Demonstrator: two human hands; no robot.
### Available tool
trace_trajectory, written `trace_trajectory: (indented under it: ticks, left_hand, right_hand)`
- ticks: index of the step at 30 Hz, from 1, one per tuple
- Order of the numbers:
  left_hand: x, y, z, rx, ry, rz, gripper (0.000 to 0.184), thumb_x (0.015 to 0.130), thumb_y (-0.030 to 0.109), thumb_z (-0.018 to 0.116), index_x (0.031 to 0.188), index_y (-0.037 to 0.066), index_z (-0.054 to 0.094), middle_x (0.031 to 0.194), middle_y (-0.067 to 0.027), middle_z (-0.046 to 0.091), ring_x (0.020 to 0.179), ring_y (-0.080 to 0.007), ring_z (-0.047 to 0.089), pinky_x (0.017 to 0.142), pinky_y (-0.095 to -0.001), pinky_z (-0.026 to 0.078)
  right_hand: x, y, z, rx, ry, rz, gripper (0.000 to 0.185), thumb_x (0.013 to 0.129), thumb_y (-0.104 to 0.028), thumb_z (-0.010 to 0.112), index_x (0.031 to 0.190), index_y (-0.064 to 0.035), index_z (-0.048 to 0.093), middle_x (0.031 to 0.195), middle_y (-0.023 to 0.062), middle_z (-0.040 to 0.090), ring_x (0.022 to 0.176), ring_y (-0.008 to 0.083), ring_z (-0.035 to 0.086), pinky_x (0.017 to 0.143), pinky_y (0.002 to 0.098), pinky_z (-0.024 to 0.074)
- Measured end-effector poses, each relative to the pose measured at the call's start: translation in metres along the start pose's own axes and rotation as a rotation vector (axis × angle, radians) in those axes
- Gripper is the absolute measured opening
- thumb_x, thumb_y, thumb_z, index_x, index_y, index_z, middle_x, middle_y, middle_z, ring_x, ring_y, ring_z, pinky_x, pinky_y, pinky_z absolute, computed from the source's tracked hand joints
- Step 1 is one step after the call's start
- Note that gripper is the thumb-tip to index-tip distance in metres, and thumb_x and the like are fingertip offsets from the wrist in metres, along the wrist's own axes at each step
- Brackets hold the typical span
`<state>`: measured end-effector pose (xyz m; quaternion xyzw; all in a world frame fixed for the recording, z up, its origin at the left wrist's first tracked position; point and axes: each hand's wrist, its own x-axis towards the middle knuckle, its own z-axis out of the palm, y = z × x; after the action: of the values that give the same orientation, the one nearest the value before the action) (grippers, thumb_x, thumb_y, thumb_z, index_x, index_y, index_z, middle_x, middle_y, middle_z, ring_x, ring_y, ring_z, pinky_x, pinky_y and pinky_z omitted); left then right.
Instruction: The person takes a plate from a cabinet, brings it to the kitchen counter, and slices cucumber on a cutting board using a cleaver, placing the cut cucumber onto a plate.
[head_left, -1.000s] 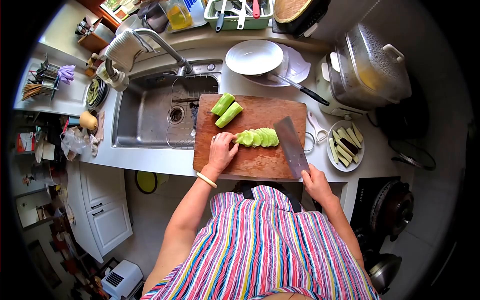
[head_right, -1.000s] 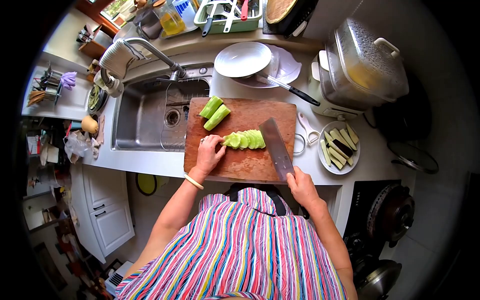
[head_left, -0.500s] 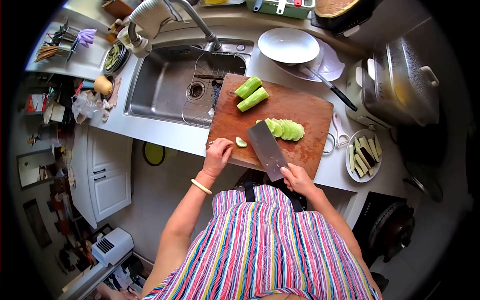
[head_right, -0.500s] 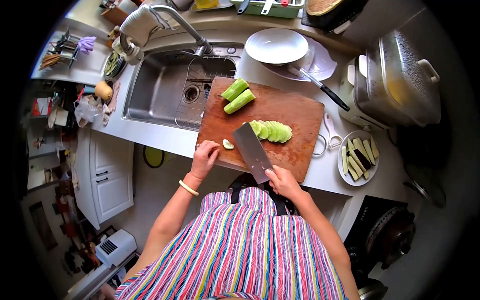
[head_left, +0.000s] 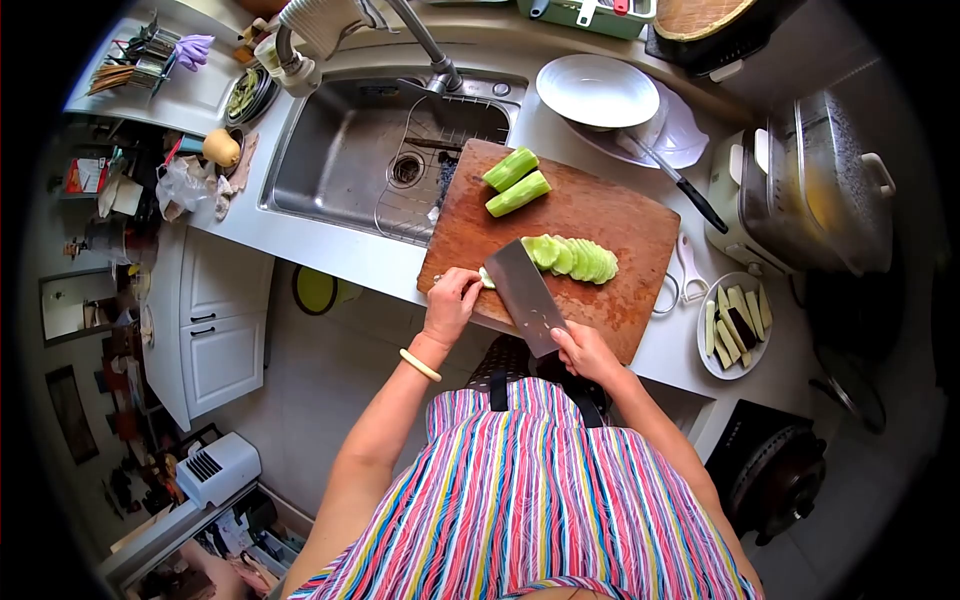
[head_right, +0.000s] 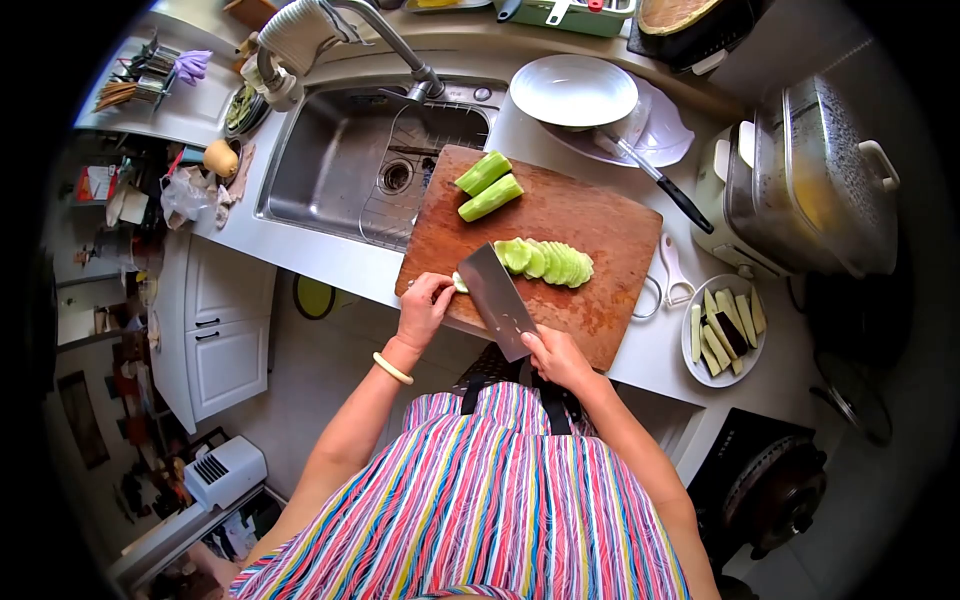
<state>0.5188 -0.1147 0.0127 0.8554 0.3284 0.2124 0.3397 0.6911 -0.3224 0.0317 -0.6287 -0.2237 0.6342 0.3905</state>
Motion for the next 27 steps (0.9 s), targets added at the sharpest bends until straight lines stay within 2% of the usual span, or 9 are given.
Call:
trace_trajectory:
  ticks: [9,12,21,24,27]
  left_hand:
    - [-0.001,0.000,0.003,0.007,0.041,0.036,0.010,0.080,0.002,0.068,0.089,0.003,0.064,0.088,-0.0131,0.065,0.081,-0.0290,0.064,0.074,-0.0343,0.051]
    - [-0.001,0.000,0.003,0.003,0.047,0.038,0.009,0.080,0.001,0.068,0.088,0.003,0.064,0.087,-0.0130,0.065,0.081,-0.0293,0.064,0.074,-0.0344,0.051]
    - [0.000,0.000,0.005,0.022,0.046,0.067,0.008,0.080,-0.001,0.066,0.087,0.002,0.063,0.085,-0.0133,0.063,0.080,-0.0305,0.063,0.073,-0.0355,0.050]
    - [0.003,0.000,0.004,0.024,0.024,0.079,0.008,0.079,-0.001,0.066,0.085,0.002,0.062,0.084,-0.0130,0.062,0.080,-0.0307,0.062,0.073,-0.0361,0.050]
    - [0.004,-0.001,0.004,0.039,0.015,0.115,0.008,0.078,-0.002,0.065,0.084,0.002,0.062,0.083,-0.0125,0.062,0.080,-0.0305,0.061,0.074,-0.0365,0.050]
  right_hand:
    - [0.005,0.000,-0.002,0.035,-0.034,0.018,0.027,0.101,-0.028,0.045,0.092,-0.0032,0.052,0.063,0.0007,0.048,0.048,0.0094,0.045,0.046,0.0265,0.0402]
    - [0.006,-0.002,-0.003,0.015,-0.042,0.011,0.028,0.102,-0.030,0.045,0.092,-0.0041,0.051,0.062,-0.0012,0.045,0.046,0.0080,0.042,0.044,0.0247,0.0374]
    - [0.024,0.001,-0.002,0.019,-0.073,0.045,0.029,0.101,-0.031,0.045,0.091,-0.0036,0.051,0.061,0.0003,0.044,0.045,0.0091,0.042,0.043,0.0261,0.0373]
    - [0.023,-0.005,-0.002,0.001,-0.070,0.050,0.032,0.100,-0.031,0.045,0.090,-0.0020,0.053,0.063,0.0023,0.049,0.047,0.0119,0.048,0.046,0.0288,0.0421]
    - [0.033,-0.010,0.006,-0.023,-0.036,0.023,0.031,0.100,-0.031,0.046,0.090,-0.0017,0.053,0.062,0.0024,0.050,0.047,0.0124,0.048,0.046,0.0298,0.0423]
